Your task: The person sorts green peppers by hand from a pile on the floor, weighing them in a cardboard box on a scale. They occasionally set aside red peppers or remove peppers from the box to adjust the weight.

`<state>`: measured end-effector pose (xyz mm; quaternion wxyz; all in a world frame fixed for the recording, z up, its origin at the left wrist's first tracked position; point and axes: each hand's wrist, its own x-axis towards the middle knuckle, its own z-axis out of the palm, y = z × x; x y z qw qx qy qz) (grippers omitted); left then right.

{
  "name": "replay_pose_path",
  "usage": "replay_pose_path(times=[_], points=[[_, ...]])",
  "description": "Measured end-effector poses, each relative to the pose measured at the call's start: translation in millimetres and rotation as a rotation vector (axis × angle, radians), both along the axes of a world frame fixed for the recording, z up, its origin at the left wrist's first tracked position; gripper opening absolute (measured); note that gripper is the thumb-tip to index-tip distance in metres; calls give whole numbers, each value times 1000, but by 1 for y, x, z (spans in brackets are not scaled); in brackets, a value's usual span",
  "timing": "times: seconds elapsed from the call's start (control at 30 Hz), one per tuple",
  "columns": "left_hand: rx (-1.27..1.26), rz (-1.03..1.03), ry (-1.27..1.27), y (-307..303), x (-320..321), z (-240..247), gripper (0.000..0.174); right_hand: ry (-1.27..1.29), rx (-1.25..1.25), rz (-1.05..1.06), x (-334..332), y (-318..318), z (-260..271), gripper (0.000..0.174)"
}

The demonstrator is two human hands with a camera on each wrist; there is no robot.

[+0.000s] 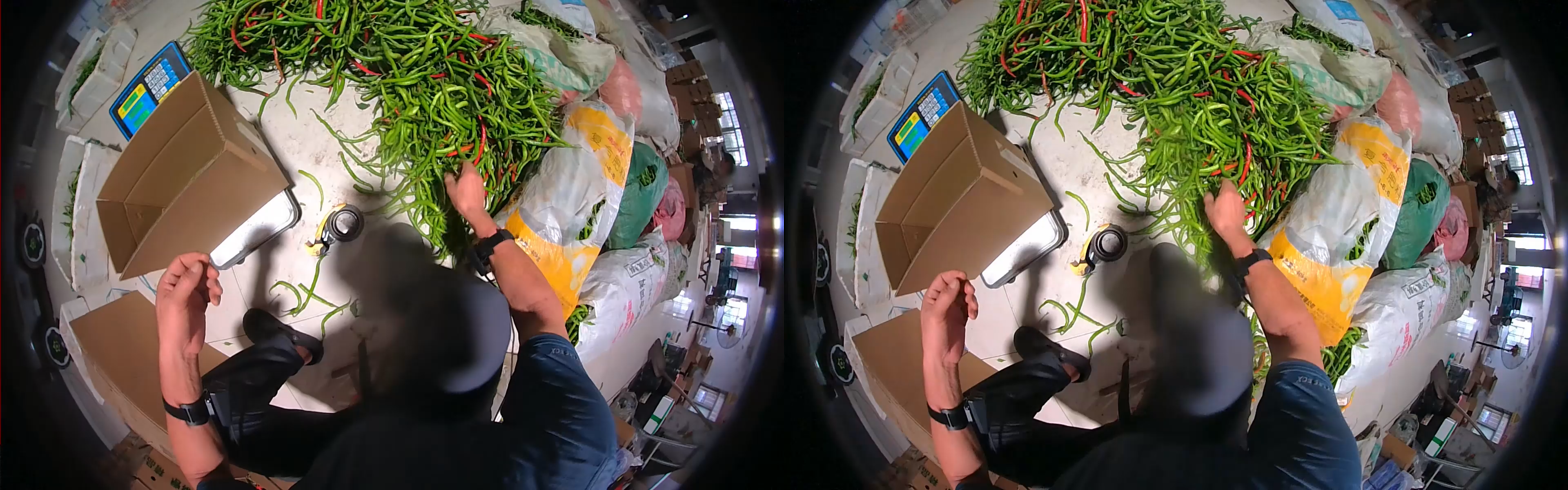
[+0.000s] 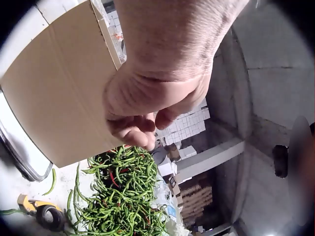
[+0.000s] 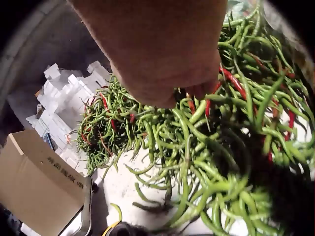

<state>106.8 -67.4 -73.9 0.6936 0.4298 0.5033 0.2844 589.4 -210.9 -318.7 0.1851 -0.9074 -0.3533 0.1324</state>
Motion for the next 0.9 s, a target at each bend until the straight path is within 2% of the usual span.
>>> replay_pose_path(times=[0.1, 0.13, 0.23, 0.3, 0.33, 0.43, 0.57, 0.6, 0.63, 0.73, 0.83, 0.9], points=[[-19, -3, 26, 2, 13, 0, 15, -257, 310, 110, 34, 42, 3, 59], [-24, -8, 31, 3, 17, 1, 14, -320, 295, 151, 44, 56, 9, 64], [-34, -41, 62, 6, 24, -6, 15, -162, 63, 142, 59, 100, 31, 90], [-43, -31, 74, 8, 28, -8, 15, -218, -180, 114, 54, 130, 36, 103], [-64, -28, 82, 10, 30, -9, 15, -162, -323, 79, 51, 145, 37, 110], [-81, -14, 86, 14, 32, -12, 14, -82, -448, -37, 40, 175, 32, 108], [-131, -14, 77, 15, 36, -10, 13, 76, -394, -117, 65, 193, 14, 99], [-125, -21, 74, 15, 35, -9, 13, 54, -370, -123, 62, 191, 21, 91], [-119, -29, 70, 14, 34, -9, 13, 50, -371, -127, 61, 183, 13, 91], [-126, -28, 73, 14, 28, -8, 14, -62, -365, 16, 46, 164, 8, 76], [-121, -17, 105, 13, 30, -10, 13, 42, -312, -4, 53, 169, 21, 78], [-123, -35, 99, 11, 32, -13, 12, 21, -306, -26, 54, 175, 16, 74]])
